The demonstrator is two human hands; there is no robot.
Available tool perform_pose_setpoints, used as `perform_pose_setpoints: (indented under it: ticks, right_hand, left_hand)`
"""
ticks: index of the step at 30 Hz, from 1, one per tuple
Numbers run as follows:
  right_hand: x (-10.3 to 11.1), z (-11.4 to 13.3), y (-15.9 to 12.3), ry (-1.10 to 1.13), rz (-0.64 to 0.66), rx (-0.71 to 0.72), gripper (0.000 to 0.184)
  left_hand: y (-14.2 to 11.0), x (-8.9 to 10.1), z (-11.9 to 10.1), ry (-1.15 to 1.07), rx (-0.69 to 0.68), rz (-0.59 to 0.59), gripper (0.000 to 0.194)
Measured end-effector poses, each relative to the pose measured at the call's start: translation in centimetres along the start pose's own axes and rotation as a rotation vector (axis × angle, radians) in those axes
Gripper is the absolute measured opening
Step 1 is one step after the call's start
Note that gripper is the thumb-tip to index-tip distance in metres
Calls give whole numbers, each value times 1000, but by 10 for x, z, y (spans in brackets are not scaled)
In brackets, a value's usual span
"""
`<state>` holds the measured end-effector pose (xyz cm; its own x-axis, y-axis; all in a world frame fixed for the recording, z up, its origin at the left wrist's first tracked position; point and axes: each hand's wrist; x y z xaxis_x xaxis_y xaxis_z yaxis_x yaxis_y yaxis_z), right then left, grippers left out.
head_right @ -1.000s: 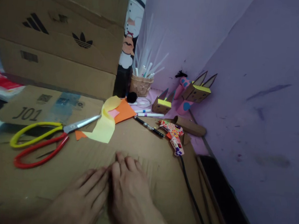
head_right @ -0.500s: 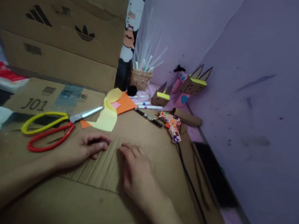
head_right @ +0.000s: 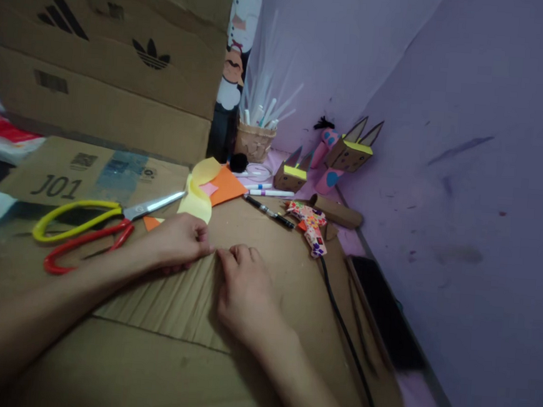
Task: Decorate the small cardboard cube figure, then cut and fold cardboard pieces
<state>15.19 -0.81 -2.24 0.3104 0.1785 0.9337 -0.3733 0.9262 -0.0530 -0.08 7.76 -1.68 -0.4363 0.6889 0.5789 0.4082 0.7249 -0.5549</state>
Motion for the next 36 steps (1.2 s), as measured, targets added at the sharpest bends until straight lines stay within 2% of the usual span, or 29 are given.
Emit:
perform_pose_setpoints:
  ticks: [7,12,22,30,34,36]
  right_hand:
    - [-3,2,-8,-27,-30,55,47]
    - [-6,3,-20,-5,-64,97,45]
    - [-11,23,-47,178,-121,171,31]
    - [-20,35,-70,183,-98,199,38]
    - [-12,34,-76,259,-107,256,36]
    - [-1,28,-74,352,-130,230,35]
  left_hand:
    - [-3,-1,-1,79,-12,-86,22]
    - [-2,-2,0,104,-22,-101,26]
    - [-5,0,-3,135,-45,-114,25]
    - [-5,-1,-1,158,-50,-107,25]
    - [-6,1,-3,228,-91,-193,32]
    - [-7,1,-4,257,-105,-226,35]
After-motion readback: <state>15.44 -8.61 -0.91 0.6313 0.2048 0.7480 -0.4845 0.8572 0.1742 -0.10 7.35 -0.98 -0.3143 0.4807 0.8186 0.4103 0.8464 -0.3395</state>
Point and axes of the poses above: each hand's wrist, its own y-axis towards the middle knuckle, its own x-axis out of the back of the hand, z = x × y, and after that the axes turned 10 degrees about z, right-handed
